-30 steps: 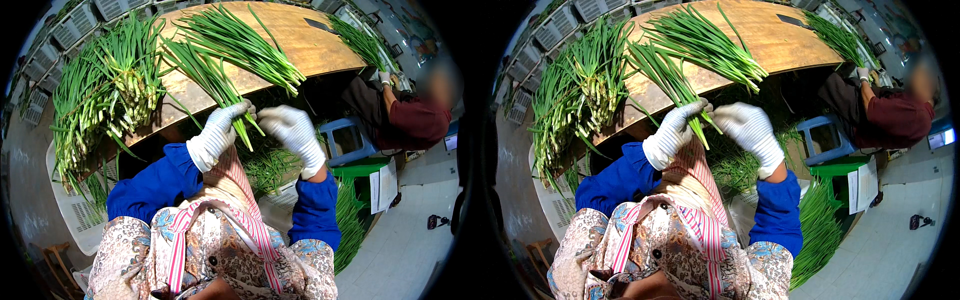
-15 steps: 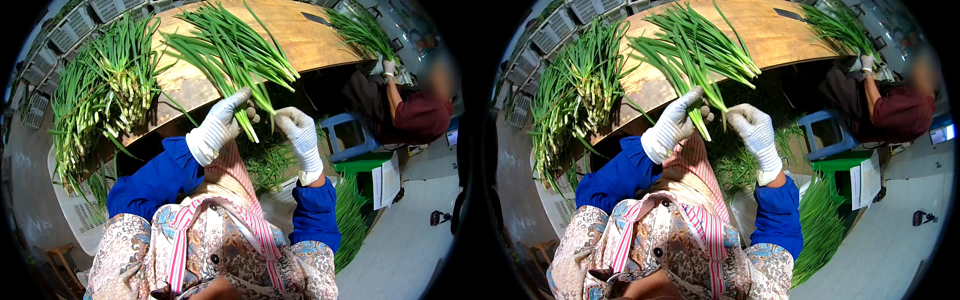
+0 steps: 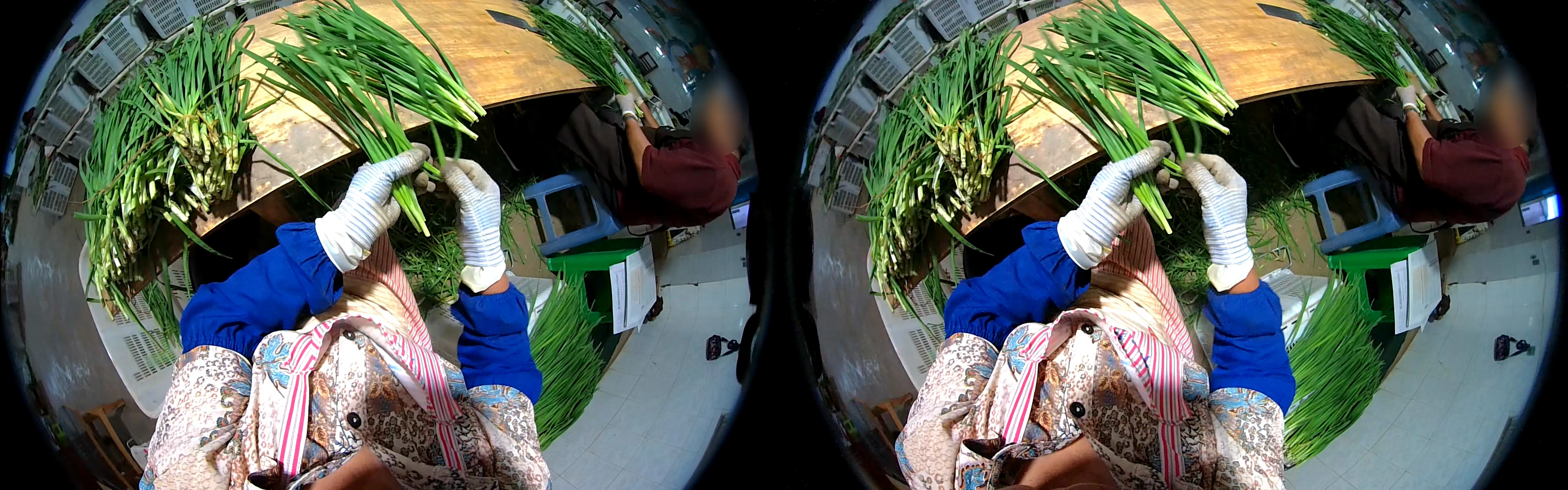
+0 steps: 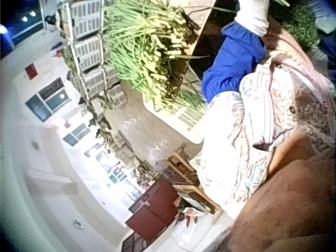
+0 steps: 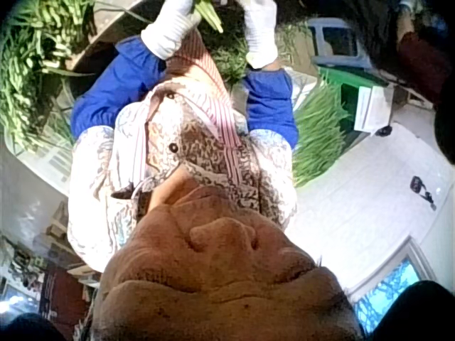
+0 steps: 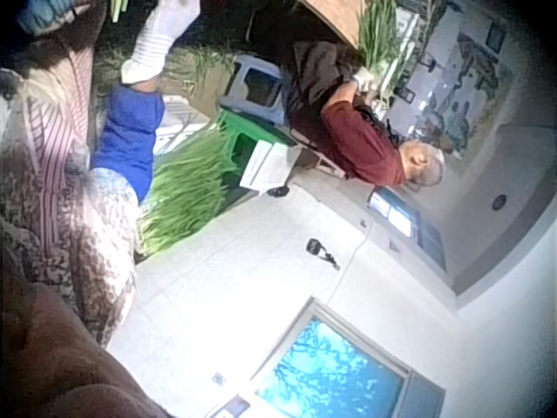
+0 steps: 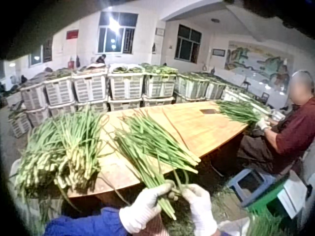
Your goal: The person trims the root ends off bunches of green onions by hand and places the trimmed onions into a white plastic crate. The person works at a wooden table in a processing area with another worker visible in the background.
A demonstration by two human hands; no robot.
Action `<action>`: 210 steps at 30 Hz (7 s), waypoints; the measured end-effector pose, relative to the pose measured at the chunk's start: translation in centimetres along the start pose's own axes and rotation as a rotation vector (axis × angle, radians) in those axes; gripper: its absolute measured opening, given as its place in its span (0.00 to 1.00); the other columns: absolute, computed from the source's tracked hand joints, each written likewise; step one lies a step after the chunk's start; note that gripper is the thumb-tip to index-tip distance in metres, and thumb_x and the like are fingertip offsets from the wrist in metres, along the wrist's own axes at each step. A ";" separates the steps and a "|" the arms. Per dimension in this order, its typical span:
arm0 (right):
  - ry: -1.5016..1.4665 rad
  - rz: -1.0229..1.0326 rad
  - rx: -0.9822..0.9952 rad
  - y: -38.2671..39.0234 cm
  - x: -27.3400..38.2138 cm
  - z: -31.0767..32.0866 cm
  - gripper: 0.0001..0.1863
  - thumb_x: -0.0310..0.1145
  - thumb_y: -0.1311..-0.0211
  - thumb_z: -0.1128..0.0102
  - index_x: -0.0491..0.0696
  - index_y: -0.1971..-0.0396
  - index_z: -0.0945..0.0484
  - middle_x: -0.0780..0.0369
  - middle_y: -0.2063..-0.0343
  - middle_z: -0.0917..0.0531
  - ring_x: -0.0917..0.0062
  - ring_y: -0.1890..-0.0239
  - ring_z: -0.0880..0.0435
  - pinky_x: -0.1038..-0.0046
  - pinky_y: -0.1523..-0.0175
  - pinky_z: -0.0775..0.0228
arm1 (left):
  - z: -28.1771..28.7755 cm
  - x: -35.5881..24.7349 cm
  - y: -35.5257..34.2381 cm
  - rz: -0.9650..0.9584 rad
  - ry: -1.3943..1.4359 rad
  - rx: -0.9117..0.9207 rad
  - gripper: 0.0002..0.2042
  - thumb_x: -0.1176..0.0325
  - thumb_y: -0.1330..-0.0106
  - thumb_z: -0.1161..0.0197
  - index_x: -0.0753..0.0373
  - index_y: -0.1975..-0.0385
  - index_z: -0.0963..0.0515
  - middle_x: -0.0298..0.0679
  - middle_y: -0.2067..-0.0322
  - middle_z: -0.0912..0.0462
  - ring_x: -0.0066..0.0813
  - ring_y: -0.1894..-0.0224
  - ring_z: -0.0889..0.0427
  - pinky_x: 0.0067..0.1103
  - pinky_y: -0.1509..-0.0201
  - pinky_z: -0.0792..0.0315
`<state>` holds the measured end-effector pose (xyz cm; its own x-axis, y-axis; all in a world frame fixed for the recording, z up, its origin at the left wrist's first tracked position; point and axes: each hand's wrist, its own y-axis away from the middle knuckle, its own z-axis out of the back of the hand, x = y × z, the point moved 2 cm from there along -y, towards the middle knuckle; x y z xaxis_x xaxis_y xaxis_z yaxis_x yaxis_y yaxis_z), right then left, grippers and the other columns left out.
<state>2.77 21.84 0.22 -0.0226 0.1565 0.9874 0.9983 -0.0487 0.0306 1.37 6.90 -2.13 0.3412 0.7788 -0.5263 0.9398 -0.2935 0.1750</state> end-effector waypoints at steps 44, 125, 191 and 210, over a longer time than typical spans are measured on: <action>0.545 -0.154 0.374 -0.3 4.4 5.7 0.15 0.40 0.43 0.43 0.43 0.64 0.20 0.64 0.76 0.19 0.82 0.78 0.22 0.80 0.72 0.30 | 1.7 -0.9 2.1 0.112 0.003 0.112 0.17 0.65 0.35 0.43 0.65 0.49 0.30 0.43 0.63 0.20 0.31 0.71 0.19 0.31 0.64 0.21; 1.015 0.981 -0.070 0.3 2.6 -3.7 0.17 0.22 0.52 0.37 0.46 0.58 0.21 0.57 0.70 0.18 0.67 0.74 0.18 0.73 0.67 0.26 | 0.0 -1.3 -1.8 0.042 0.274 0.058 0.06 0.71 0.38 0.40 0.63 0.64 0.24 0.37 0.67 0.19 0.30 0.66 0.20 0.26 0.60 0.23; 0.292 0.006 0.283 0.8 2.6 -0.5 0.11 0.27 0.40 0.46 0.39 0.59 0.23 0.64 0.73 0.19 0.87 0.75 0.24 0.85 0.70 0.32 | -0.3 -1.1 0.3 0.006 0.039 -0.043 0.07 0.74 0.41 0.40 0.65 0.64 0.22 0.39 0.69 0.18 0.28 0.73 0.19 0.20 0.68 0.23; 1.398 1.003 0.112 0.7 3.1 -2.4 0.25 0.33 0.52 0.38 0.48 0.50 0.28 0.63 0.80 0.24 0.66 0.78 0.24 0.66 0.74 0.33 | 1.3 0.0 -0.5 0.003 0.132 -0.025 0.10 0.68 0.38 0.40 0.65 0.60 0.24 0.39 0.68 0.19 0.30 0.70 0.19 0.28 0.63 0.22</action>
<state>3.31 19.96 3.72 0.5977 -0.8017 -0.0091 0.6477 0.4896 -0.5837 0.84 6.32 -3.28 0.3418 0.8445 -0.4122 0.9384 -0.2834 0.1976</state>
